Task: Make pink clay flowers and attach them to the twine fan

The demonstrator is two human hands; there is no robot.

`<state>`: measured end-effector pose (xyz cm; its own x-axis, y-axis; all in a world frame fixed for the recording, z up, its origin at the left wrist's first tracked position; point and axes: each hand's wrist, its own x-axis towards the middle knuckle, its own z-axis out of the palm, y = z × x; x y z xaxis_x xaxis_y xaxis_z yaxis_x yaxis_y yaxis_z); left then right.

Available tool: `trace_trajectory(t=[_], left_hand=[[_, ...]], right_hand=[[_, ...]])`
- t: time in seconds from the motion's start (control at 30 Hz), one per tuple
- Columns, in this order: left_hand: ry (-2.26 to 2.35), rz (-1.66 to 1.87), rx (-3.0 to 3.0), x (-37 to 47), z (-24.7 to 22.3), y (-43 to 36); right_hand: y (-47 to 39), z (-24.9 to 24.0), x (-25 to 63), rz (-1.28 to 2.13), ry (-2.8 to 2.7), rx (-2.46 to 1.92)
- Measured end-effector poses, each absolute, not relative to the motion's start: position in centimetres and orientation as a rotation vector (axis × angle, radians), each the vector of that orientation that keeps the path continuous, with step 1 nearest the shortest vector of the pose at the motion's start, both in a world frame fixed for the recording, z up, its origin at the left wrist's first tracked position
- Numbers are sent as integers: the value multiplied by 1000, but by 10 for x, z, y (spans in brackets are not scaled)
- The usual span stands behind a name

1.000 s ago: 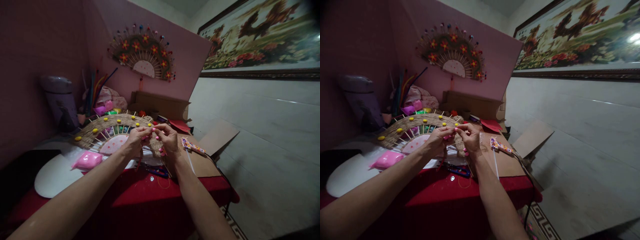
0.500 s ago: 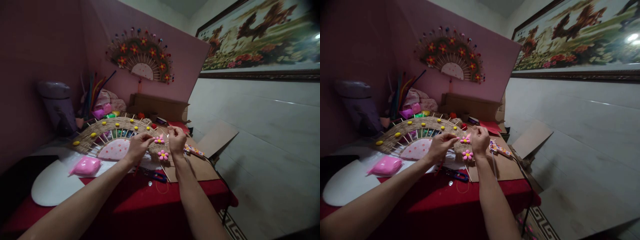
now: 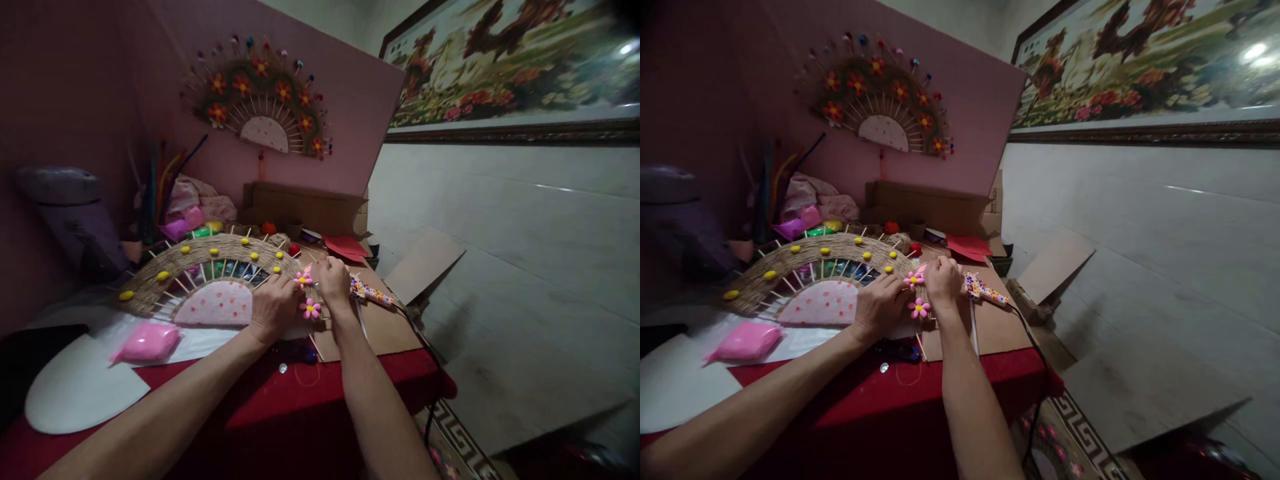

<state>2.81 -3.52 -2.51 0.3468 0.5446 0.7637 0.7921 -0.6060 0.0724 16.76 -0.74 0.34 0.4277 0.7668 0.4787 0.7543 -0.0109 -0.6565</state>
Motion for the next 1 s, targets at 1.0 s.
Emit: trace_trajectory(t=[1.0], left_hand=[[-1360,-1214,-2336,30,-26,-32]], right_hand=[[-11,8,168,71,-1303,-1810]])
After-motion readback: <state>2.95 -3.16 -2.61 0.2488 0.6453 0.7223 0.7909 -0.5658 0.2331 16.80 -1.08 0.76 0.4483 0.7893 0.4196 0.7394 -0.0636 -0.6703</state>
